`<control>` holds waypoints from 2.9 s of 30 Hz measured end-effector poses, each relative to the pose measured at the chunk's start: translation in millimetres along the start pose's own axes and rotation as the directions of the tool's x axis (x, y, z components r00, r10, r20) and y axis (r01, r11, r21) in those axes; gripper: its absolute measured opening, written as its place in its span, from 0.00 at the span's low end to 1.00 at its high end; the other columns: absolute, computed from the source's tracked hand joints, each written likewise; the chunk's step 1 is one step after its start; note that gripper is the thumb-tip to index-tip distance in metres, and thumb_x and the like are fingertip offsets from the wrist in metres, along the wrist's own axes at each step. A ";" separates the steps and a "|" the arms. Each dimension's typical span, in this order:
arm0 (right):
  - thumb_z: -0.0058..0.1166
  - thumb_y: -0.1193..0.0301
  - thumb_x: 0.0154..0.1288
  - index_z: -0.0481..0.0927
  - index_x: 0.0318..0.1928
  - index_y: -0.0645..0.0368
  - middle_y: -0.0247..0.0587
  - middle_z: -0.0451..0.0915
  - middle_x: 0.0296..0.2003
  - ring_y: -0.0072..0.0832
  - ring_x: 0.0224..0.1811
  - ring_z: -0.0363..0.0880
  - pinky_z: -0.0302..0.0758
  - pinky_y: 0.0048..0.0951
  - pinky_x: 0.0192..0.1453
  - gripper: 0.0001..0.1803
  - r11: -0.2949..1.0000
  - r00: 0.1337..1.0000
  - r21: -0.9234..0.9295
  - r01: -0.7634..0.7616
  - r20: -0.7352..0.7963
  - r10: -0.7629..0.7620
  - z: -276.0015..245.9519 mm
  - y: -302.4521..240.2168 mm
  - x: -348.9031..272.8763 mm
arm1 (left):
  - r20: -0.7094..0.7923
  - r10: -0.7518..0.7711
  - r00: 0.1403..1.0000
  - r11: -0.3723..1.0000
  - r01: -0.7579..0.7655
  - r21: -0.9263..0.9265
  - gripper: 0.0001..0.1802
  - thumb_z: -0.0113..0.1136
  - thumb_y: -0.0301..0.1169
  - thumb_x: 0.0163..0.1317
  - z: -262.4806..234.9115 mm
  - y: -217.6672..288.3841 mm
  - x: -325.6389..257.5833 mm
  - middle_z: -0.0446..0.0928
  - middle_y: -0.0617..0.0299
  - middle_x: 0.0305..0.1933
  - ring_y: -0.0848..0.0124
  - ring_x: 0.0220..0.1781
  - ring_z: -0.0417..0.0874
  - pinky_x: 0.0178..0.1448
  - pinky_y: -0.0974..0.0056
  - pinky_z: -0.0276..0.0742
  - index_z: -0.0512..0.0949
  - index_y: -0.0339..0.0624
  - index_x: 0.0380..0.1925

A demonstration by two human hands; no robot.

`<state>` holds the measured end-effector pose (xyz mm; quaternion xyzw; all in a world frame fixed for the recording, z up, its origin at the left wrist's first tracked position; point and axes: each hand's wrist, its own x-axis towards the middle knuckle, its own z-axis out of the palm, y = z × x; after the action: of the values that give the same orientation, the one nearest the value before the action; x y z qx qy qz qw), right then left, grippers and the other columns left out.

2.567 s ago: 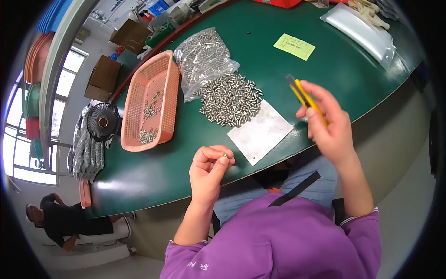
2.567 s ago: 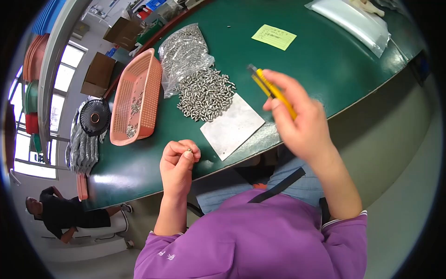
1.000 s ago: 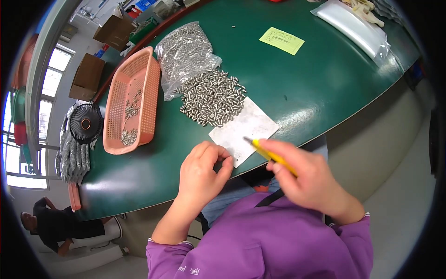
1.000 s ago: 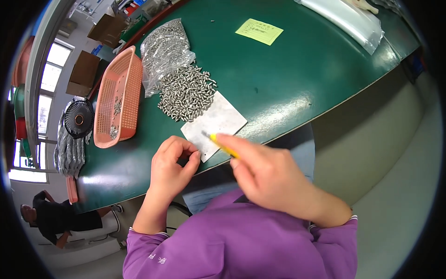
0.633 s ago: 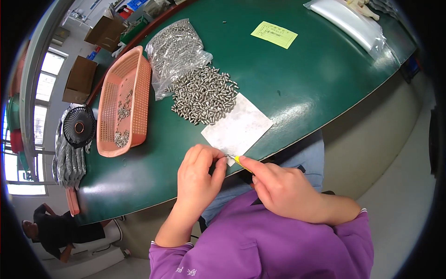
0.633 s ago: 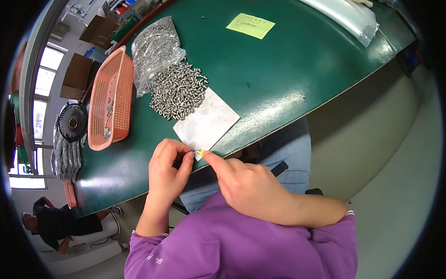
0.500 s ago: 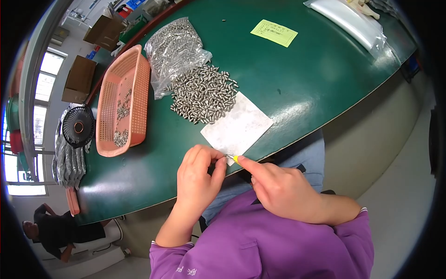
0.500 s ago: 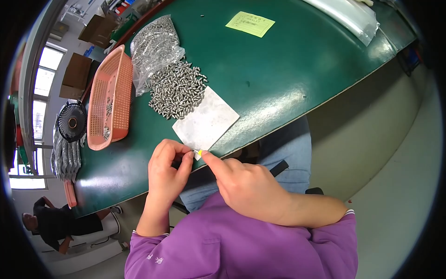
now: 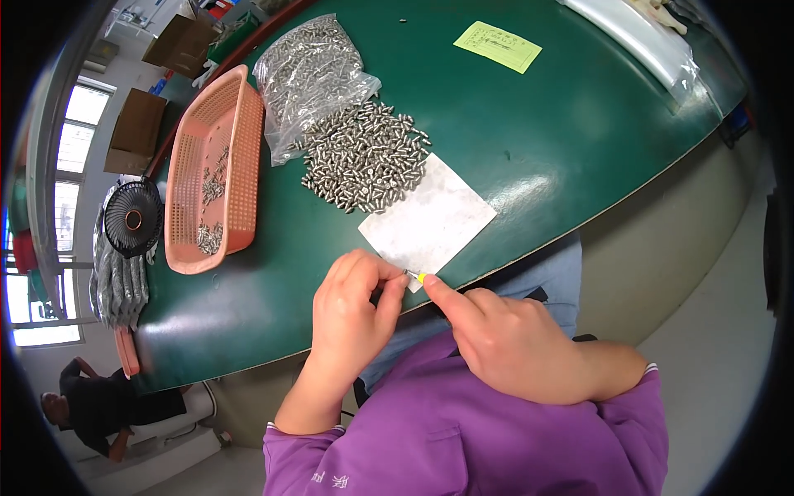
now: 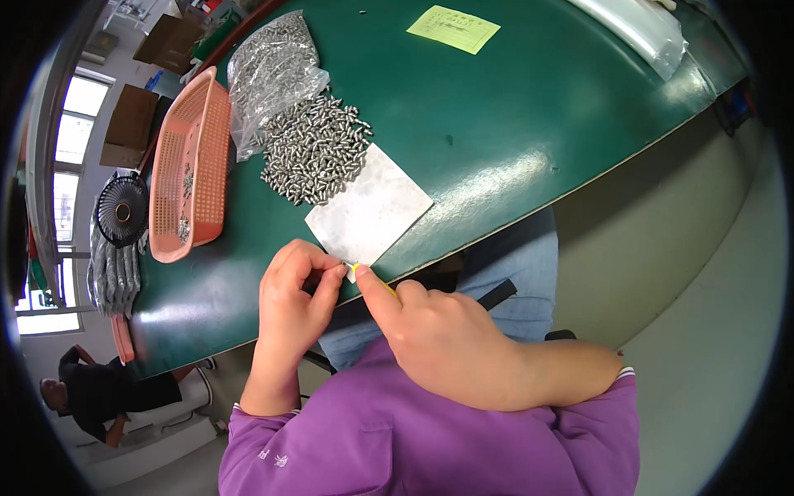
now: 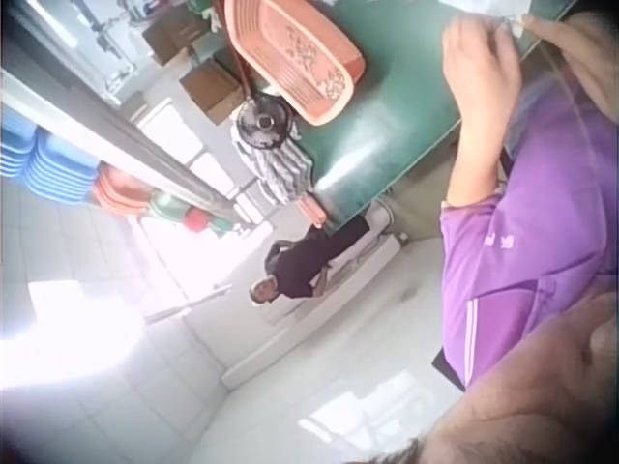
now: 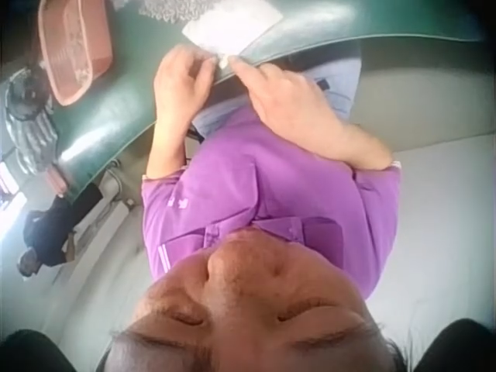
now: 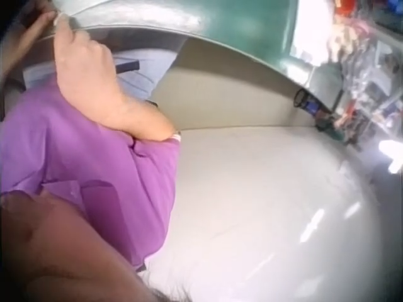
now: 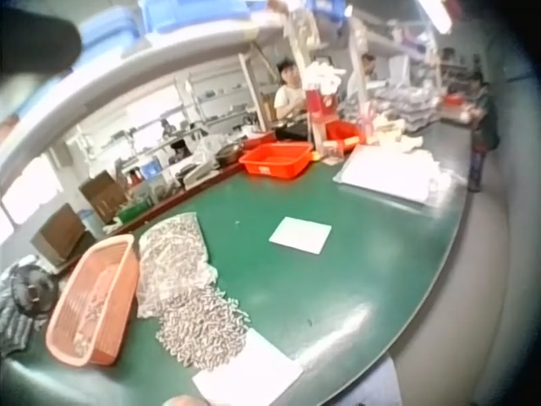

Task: The recorder is using a utility knife to scrape individual metal pins before placing them into a tray at a manufacturing workbench.

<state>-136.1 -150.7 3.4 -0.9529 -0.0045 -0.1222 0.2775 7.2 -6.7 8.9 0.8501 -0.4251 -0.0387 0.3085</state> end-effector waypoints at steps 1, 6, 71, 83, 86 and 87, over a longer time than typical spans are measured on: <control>0.56 0.75 0.55 0.72 0.62 0.63 0.38 0.72 0.24 0.29 0.17 0.77 0.76 0.27 0.19 0.30 1.000 1.000 0.004 0.003 0.001 -0.003 -4.6 -3.2 1.3 | 0.004 -0.017 1.000 1.000 0.017 -0.015 0.08 0.67 0.22 0.53 0.0 -0.5 -1.2 0.73 0.60 0.26 0.61 0.29 0.76 0.33 0.59 0.72 0.75 0.40 0.25; 0.58 0.78 0.57 0.75 0.60 0.60 0.40 0.77 0.27 0.32 0.22 0.79 0.77 0.31 0.23 0.27 0.994 0.996 0.062 -0.090 -0.022 0.091 -0.6 -2.7 -1.2 | -0.008 -0.040 0.999 0.997 0.039 -0.062 0.08 0.67 0.23 0.53 4.3 -3.9 -2.7 0.73 0.60 0.25 0.61 0.29 0.76 0.33 0.59 0.72 0.75 0.39 0.24; 0.51 0.74 0.68 0.73 0.62 0.53 0.44 0.85 0.35 0.36 0.39 0.87 0.81 0.34 0.46 0.22 0.896 0.839 0.436 -0.081 -0.456 0.298 -21.0 97.4 51.3 | -0.122 -0.004 0.992 0.988 0.023 0.152 0.07 0.66 0.21 0.53 -46.5 -121.3 79.3 0.77 0.52 0.35 0.58 0.34 0.81 0.42 0.59 0.78 0.80 0.34 0.32; 0.51 0.74 0.68 0.72 0.62 0.54 0.45 0.85 0.37 0.37 0.39 0.86 0.81 0.34 0.46 0.22 0.903 0.840 0.423 -0.072 -0.462 0.284 -19.7 99.5 51.2 | 0.014 -0.104 0.995 0.969 0.098 0.225 0.06 0.65 0.23 0.51 -59.2 -105.7 88.7 0.77 0.51 0.27 0.60 0.29 0.80 0.37 0.59 0.77 0.78 0.33 0.27; 0.52 0.76 0.67 0.73 0.61 0.56 0.49 0.85 0.40 0.36 0.40 0.87 0.81 0.34 0.47 0.21 0.922 0.820 0.386 -0.034 -0.516 0.247 -18.8 101.9 54.0 | -0.056 -0.007 0.998 0.970 0.021 0.243 0.05 0.63 0.25 0.52 -53.4 -110.6 87.8 0.77 0.49 0.28 0.56 0.29 0.80 0.37 0.57 0.77 0.77 0.34 0.25; 0.51 0.76 0.67 0.73 0.61 0.56 0.48 0.85 0.41 0.35 0.40 0.87 0.81 0.33 0.47 0.22 0.921 0.828 0.386 -0.046 -0.502 0.252 -20.3 102.4 54.5 | -0.098 -0.019 0.995 0.971 0.041 0.236 0.05 0.62 0.25 0.52 -54.7 -99.7 87.5 0.77 0.49 0.28 0.56 0.29 0.80 0.37 0.58 0.77 0.77 0.34 0.25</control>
<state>-80.1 -251.3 -21.2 -0.8096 0.1277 -0.3612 0.4447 150.4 -0.5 14.7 0.8881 -0.3986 0.0483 0.2236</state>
